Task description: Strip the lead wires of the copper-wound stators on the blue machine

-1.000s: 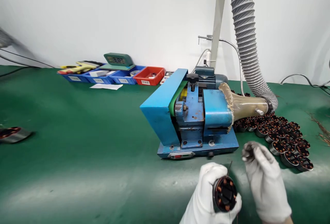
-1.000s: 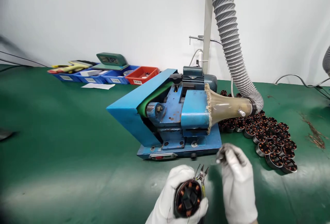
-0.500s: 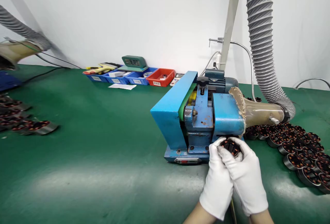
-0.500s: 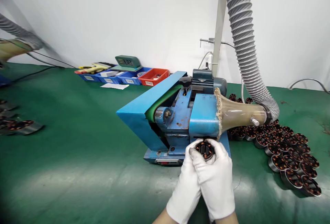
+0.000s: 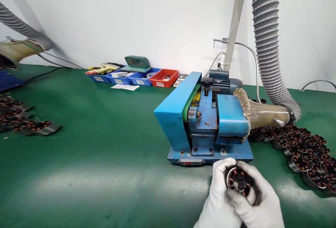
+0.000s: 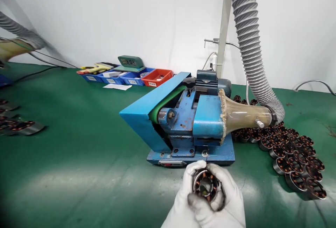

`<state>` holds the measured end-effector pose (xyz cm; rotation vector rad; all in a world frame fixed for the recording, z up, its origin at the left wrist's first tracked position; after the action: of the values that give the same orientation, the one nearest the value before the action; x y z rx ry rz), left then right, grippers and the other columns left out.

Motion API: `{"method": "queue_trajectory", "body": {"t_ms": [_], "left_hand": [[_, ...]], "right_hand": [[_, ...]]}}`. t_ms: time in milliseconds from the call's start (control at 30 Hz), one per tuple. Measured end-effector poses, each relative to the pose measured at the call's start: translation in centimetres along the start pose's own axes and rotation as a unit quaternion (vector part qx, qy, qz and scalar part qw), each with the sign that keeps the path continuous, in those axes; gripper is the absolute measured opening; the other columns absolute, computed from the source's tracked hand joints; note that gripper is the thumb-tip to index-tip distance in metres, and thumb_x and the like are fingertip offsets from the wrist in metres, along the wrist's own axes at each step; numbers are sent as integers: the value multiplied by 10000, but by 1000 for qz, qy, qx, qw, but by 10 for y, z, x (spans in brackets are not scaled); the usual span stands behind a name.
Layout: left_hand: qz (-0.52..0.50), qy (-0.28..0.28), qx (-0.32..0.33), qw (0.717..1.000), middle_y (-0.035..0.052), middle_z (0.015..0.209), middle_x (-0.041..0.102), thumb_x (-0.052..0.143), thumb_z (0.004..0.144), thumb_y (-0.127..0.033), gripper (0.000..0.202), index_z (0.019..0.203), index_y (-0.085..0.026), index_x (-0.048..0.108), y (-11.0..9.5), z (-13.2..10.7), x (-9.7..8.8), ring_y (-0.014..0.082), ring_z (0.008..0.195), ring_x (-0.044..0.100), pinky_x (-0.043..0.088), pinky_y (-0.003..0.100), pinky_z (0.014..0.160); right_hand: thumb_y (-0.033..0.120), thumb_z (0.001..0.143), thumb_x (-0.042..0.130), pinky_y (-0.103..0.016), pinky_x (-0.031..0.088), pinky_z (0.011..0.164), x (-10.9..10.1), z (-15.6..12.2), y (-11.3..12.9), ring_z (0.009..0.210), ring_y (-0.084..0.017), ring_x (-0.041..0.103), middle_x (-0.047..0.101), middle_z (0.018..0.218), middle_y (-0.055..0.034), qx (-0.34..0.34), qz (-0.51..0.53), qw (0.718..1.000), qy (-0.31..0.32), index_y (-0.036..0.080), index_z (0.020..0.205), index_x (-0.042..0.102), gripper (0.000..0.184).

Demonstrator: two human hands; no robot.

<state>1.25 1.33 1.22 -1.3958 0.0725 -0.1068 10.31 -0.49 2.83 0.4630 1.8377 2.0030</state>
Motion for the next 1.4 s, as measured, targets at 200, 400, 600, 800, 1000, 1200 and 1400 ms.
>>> {"method": "queue_trajectory", "body": {"t_ms": [200,400,600,800,1000,1200,1400], "left_hand": [[-165,115,-175,964,27,953,618,740,556,-281,431,957,-258,583,-32,-7,-11,221,832,592,502,363,797],[-369,149,-422,815,-41,553,415,572,657,-498,358,558,-210,383,-36,-6,5,62,462,342,351,208,484],[-492,149,-493,702,-72,393,371,650,681,-532,490,463,-210,351,-34,-7,0,42,343,349,214,154,356],[-362,125,-413,827,-21,579,478,555,804,-454,308,658,-188,503,-34,-6,-2,96,492,492,399,223,488],[-186,88,-82,975,-51,826,499,668,465,-1,534,905,-278,544,-34,-24,-7,84,623,479,408,225,592],[32,47,237,970,40,986,499,569,634,-60,622,1207,-276,458,-26,-21,-11,177,849,586,537,273,733],[77,-48,223,971,25,1014,475,598,681,-27,579,1188,-263,448,-41,-24,-1,155,928,547,508,227,803]], "right_hand": [[435,539,871,-236,529,599,-25,-15,3,699,-189,649,678,762,-17,-77,54,996,4,269,784,739,325],[281,582,867,-197,485,440,-38,-9,9,446,-118,565,642,526,5,52,121,988,74,211,574,692,188],[389,612,849,-158,440,375,-47,0,27,387,-74,515,606,522,46,109,304,944,66,290,752,741,203],[228,631,833,-248,526,620,-33,-1,23,654,-174,658,720,693,-29,6,131,971,201,256,751,794,129],[398,638,824,-155,409,403,-30,8,27,418,-66,480,579,517,31,157,370,907,122,224,631,734,196],[348,605,838,-287,535,601,-25,2,32,641,-200,665,720,687,-54,60,181,972,136,218,734,782,191],[345,627,838,-202,496,494,-28,16,34,510,-108,594,695,620,2,104,303,947,18,227,698,755,161]]}}
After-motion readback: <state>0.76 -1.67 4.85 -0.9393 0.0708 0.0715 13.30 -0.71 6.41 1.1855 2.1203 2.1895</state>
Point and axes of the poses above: each hand's wrist, its own z-axis towards the middle knuckle, its own x-axis out of the palm, y = z × x, the point moved 1 cm from there along z, towards the middle knuckle
